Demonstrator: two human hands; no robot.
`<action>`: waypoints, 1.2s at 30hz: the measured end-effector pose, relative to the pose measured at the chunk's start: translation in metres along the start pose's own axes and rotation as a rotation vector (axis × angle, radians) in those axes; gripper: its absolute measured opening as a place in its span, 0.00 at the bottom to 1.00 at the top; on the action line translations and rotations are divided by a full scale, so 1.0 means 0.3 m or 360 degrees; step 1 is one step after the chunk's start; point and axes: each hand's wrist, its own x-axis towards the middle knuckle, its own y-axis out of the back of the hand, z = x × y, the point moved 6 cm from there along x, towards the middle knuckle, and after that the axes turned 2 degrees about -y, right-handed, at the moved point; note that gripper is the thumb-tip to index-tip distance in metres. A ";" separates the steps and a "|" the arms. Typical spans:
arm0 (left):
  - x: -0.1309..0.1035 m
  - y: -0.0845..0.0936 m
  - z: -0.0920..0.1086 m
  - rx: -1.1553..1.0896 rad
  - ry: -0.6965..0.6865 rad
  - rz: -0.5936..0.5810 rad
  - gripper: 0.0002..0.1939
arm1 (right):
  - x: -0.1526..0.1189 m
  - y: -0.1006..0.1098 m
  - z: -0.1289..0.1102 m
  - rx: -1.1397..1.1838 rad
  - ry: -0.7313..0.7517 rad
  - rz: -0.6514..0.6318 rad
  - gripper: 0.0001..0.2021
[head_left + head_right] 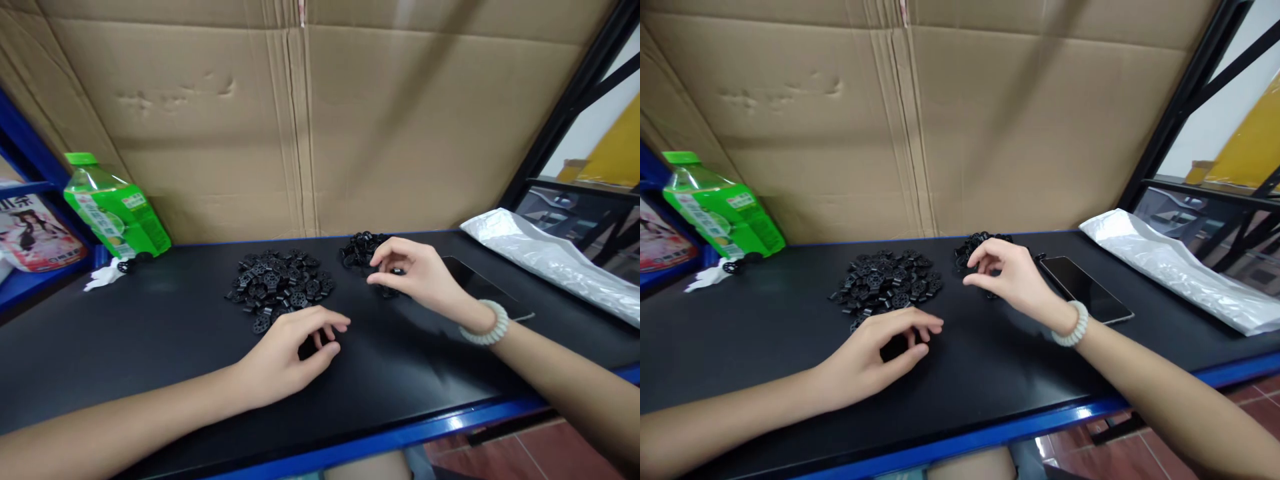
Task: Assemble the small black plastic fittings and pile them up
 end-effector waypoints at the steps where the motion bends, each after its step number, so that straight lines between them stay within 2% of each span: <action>1: 0.003 0.003 -0.022 -0.0094 0.0139 0.0049 0.14 | -0.010 -0.023 -0.023 0.0014 0.0063 0.0000 0.07; 4: 0.007 0.007 -0.074 -0.0467 0.0439 0.0176 0.14 | -0.045 -0.108 -0.089 -0.0004 0.0280 -0.0166 0.01; 7: 0.011 0.013 -0.088 -0.0727 0.0520 0.0258 0.12 | -0.075 -0.173 -0.114 0.0062 0.0373 -0.0389 0.08; 10: 0.011 0.020 -0.085 -0.0788 0.0581 0.0259 0.10 | -0.082 -0.191 -0.088 0.0319 0.0146 -0.0449 0.10; 14: 0.012 0.009 -0.065 -0.0788 0.0533 0.0085 0.11 | -0.083 -0.189 -0.048 0.0702 -0.0248 -0.0368 0.05; 17: 0.012 -0.002 -0.057 -0.0686 0.0467 -0.0019 0.13 | -0.086 -0.196 -0.057 0.0665 -0.0249 -0.0385 0.04; 21: 0.009 -0.006 -0.065 -0.0522 0.0448 -0.0043 0.17 | -0.084 -0.197 -0.068 0.0490 -0.0163 -0.0328 0.06; 23: 0.005 0.001 -0.070 -0.0510 0.0462 0.0004 0.18 | -0.085 -0.207 -0.053 0.0526 -0.0274 -0.0344 0.07; 27: -0.005 0.020 -0.067 -0.0525 0.0478 0.0129 0.17 | -0.098 -0.257 -0.023 0.0716 -0.0578 -0.0607 0.10; 30: -0.009 0.026 -0.053 -0.0479 0.0437 0.0155 0.17 | -0.103 -0.268 -0.024 0.0711 -0.0612 -0.0689 0.12; 36: -0.009 0.022 -0.042 -0.0399 0.0369 0.0122 0.18 | -0.106 -0.256 -0.032 0.0671 -0.0616 -0.0620 0.12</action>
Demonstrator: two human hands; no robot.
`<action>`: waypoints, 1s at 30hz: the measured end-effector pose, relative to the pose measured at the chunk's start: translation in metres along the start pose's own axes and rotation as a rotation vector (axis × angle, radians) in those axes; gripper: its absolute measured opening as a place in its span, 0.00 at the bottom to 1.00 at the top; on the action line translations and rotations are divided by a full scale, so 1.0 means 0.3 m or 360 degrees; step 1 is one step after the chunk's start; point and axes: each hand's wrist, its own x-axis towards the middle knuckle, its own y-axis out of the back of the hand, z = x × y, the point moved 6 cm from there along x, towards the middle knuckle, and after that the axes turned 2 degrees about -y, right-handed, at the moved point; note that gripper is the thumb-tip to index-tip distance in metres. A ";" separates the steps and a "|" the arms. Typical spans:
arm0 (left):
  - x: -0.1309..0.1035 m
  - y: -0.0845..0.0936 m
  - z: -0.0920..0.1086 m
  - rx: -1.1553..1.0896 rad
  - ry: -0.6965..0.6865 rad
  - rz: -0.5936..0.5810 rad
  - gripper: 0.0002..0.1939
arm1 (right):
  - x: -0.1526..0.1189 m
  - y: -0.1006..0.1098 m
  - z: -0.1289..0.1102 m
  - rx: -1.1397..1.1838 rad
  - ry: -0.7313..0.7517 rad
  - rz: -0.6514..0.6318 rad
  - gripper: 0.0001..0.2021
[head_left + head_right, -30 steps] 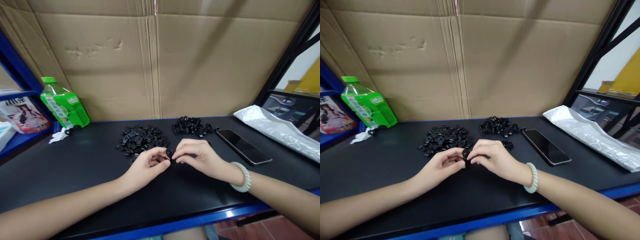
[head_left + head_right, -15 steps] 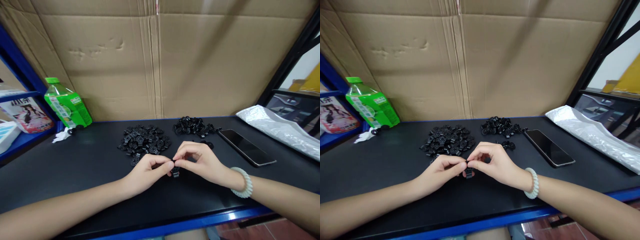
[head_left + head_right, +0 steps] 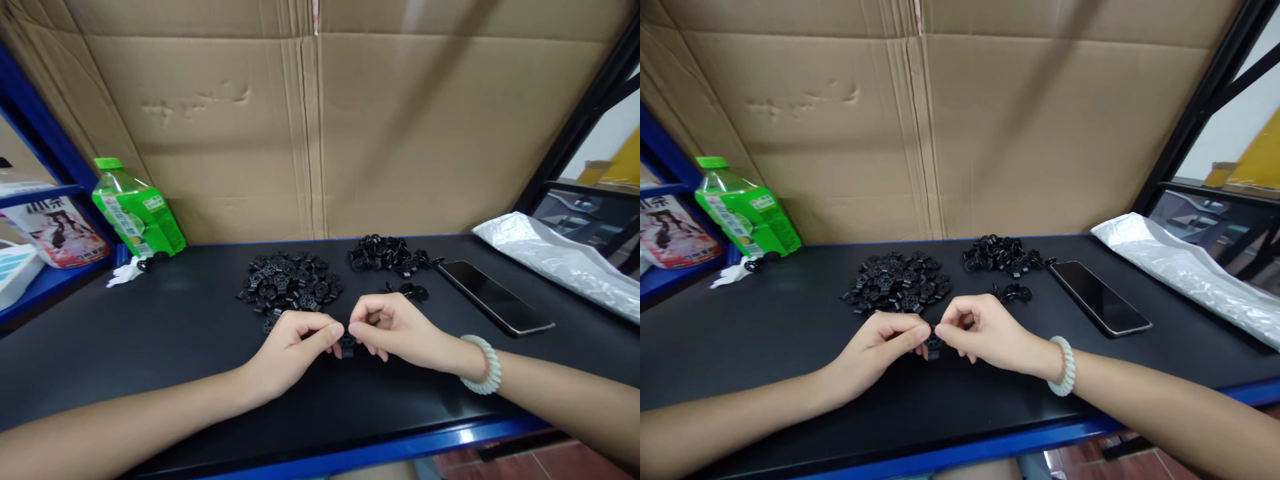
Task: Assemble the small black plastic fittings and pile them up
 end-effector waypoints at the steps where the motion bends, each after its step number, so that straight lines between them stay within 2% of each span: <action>1: 0.000 0.000 0.000 0.0000 -0.0005 -0.0001 0.17 | -0.002 0.000 0.000 -0.0001 0.0004 0.0013 0.12; 8: 0.005 -0.005 0.000 -0.0046 0.0000 -0.0004 0.16 | -0.004 -0.001 0.004 0.0023 0.0015 0.0069 0.13; 13: 0.000 0.013 0.000 -0.0155 0.0025 0.0206 0.09 | 0.002 0.001 0.016 0.0034 0.0058 0.0008 0.14; 16: 0.014 0.085 0.027 -0.0015 -0.0081 0.0395 0.08 | 0.004 0.007 0.018 -0.0035 0.0110 -0.0039 0.17; 19: 0.045 0.225 0.046 0.0288 -0.0197 0.0699 0.09 | 0.001 0.013 0.013 -0.0133 0.0132 -0.0061 0.19; 22: 0.084 0.370 0.010 0.0530 -0.0128 0.0912 0.10 | -0.006 0.009 0.004 -0.0217 0.0126 -0.0095 0.19; 24: 0.109 0.427 -0.032 0.0663 -0.0023 0.0893 0.11 | -0.010 0.002 -0.004 -0.0263 0.0131 -0.0126 0.19; 27: 0.118 0.444 -0.059 0.0772 0.0034 0.0863 0.12 | -0.013 0.011 -0.020 -0.0342 0.0161 -0.0116 0.19; 30: 0.089 0.379 -0.017 0.0882 -0.0063 0.0906 0.11 | -0.007 0.079 -0.045 -0.0530 0.0211 0.0081 0.18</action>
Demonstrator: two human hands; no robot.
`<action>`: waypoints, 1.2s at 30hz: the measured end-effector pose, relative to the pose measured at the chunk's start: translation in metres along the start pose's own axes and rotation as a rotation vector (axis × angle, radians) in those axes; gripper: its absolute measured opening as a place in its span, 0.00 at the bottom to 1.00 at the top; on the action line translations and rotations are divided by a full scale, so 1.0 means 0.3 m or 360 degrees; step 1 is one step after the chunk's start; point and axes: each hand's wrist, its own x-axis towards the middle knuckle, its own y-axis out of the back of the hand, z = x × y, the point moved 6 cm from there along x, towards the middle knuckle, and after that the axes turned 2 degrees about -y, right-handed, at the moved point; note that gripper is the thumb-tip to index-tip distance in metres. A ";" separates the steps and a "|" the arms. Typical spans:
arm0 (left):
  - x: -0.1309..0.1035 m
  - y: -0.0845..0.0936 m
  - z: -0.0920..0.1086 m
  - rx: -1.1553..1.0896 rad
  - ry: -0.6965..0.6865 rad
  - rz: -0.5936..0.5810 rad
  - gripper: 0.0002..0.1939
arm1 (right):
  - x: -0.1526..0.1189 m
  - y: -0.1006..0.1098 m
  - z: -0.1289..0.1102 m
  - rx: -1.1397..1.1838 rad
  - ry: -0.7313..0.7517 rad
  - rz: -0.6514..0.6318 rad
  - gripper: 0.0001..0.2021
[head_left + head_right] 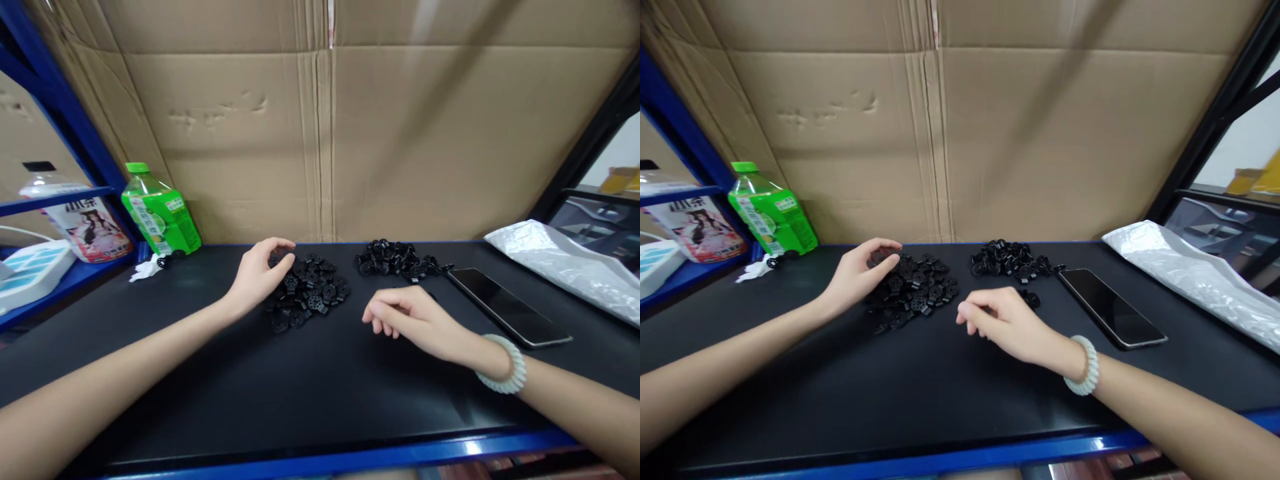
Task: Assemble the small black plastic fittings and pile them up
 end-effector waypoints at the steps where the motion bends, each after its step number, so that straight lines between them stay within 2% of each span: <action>1: -0.028 -0.008 0.041 0.0018 -0.0085 0.0007 0.11 | 0.005 0.038 0.002 -0.0092 0.0003 0.0098 0.17; 2: -0.061 -0.023 0.087 0.0000 -0.0192 -0.0026 0.10 | 0.010 0.080 0.005 -0.0188 0.0005 0.0202 0.16; 3: -0.097 -0.048 0.132 -0.0062 -0.0291 -0.0134 0.09 | 0.014 0.125 0.010 -0.0276 0.0000 0.0308 0.15; 6: -0.215 -0.142 0.237 -0.0306 -0.0503 -0.0653 0.10 | 0.019 0.251 0.024 -0.0487 -0.0024 0.0587 0.12; 8: -0.272 -0.186 0.265 -0.0423 -0.0536 -0.0905 0.11 | 0.023 0.294 0.033 -0.0616 -0.0044 0.0600 0.10; 9: -0.288 -0.200 0.268 -0.0455 -0.0523 -0.0972 0.11 | 0.025 0.300 0.039 -0.0670 -0.0060 0.0554 0.09; 13: -0.285 -0.215 0.245 -0.0479 -0.0389 -0.0977 0.09 | 0.032 0.261 0.060 -0.0892 -0.0104 0.0316 0.08; 16: -0.273 -0.214 0.238 -0.0491 -0.0326 -0.0968 0.08 | 0.036 0.225 0.070 -0.1108 -0.0085 0.0302 0.08; 18: -0.270 -0.214 0.241 -0.0503 -0.0311 -0.0972 0.08 | 0.040 0.207 0.083 -0.1110 -0.0089 0.0278 0.07; 22: -0.268 -0.213 0.245 -0.0544 -0.0290 -0.0952 0.08 | 0.046 0.197 0.095 -0.0884 -0.0093 0.0309 0.06; 25: -0.261 -0.215 0.231 -0.0661 -0.0177 -0.0950 0.07 | 0.043 0.198 0.083 -0.0658 -0.0129 0.0408 0.07; 30: -0.249 -0.222 0.198 -0.1038 0.0080 -0.0938 0.08 | 0.025 0.172 0.052 0.0611 -0.0133 0.0547 0.08; 32: -0.245 -0.224 0.188 -0.1186 0.0139 -0.0895 0.10 | 0.020 0.132 0.041 0.0932 -0.0151 0.0427 0.09; 36: -0.235 -0.227 0.169 -0.1452 0.0246 -0.0763 0.16 | 0.012 0.021 0.024 0.1310 -0.0194 -0.0031 0.09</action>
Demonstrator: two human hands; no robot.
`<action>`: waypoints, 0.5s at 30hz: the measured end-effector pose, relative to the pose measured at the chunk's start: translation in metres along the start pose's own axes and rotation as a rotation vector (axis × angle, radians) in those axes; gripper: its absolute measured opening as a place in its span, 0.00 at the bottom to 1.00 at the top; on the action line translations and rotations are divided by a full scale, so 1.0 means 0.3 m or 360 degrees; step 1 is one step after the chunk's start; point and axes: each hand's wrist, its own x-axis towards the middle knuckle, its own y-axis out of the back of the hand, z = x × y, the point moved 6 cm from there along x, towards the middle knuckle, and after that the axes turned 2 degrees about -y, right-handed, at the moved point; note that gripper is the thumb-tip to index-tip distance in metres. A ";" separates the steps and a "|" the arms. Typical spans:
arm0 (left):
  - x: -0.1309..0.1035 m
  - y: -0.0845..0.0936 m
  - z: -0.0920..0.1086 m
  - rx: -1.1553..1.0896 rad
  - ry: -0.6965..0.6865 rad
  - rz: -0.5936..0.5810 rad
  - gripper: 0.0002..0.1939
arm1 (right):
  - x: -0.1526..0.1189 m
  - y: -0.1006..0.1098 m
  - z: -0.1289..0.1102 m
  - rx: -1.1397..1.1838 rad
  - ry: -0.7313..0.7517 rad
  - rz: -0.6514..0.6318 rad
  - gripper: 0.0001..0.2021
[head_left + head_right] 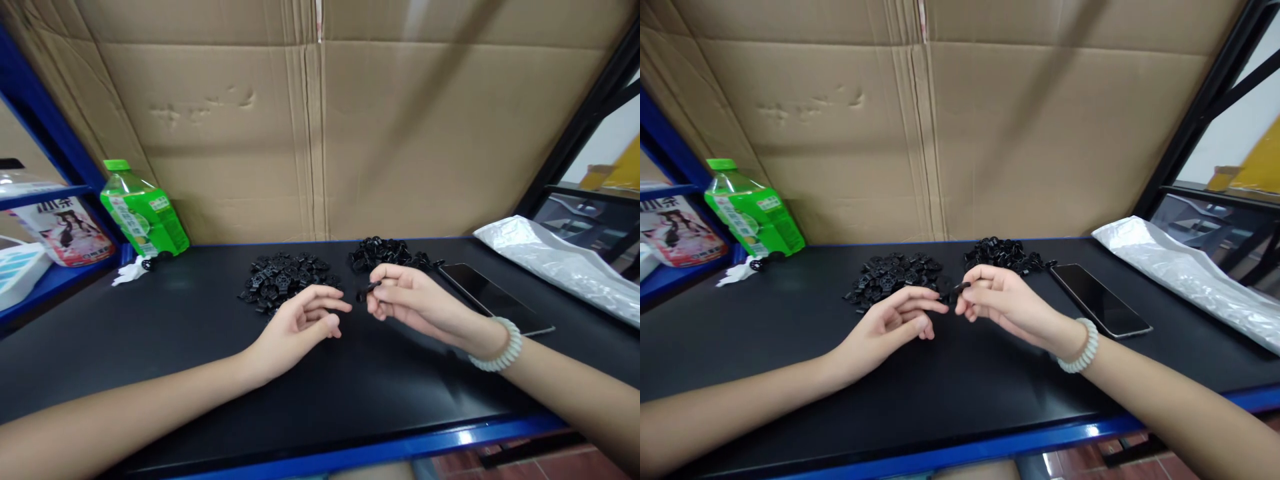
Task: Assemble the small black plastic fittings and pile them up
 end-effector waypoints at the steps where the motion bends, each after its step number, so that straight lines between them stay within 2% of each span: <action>1: 0.002 0.005 0.000 -0.0050 -0.0013 0.0035 0.17 | 0.000 -0.017 0.018 0.0056 -0.0033 -0.0076 0.08; 3: 0.003 0.014 0.001 -0.0102 -0.0026 0.0093 0.16 | 0.002 -0.038 0.051 0.0122 -0.0073 -0.0152 0.08; 8: -0.006 0.019 0.011 0.0019 -0.0029 0.0138 0.07 | 0.017 -0.049 0.119 0.0050 -0.0199 -0.0169 0.12; 12: -0.014 0.007 0.025 0.0081 -0.0067 0.0090 0.05 | 0.019 -0.039 0.131 -0.0141 -0.0230 -0.0134 0.14; 15: -0.019 0.003 0.028 0.0130 -0.0066 0.0054 0.06 | 0.016 -0.035 0.124 -0.0287 -0.0235 -0.0069 0.12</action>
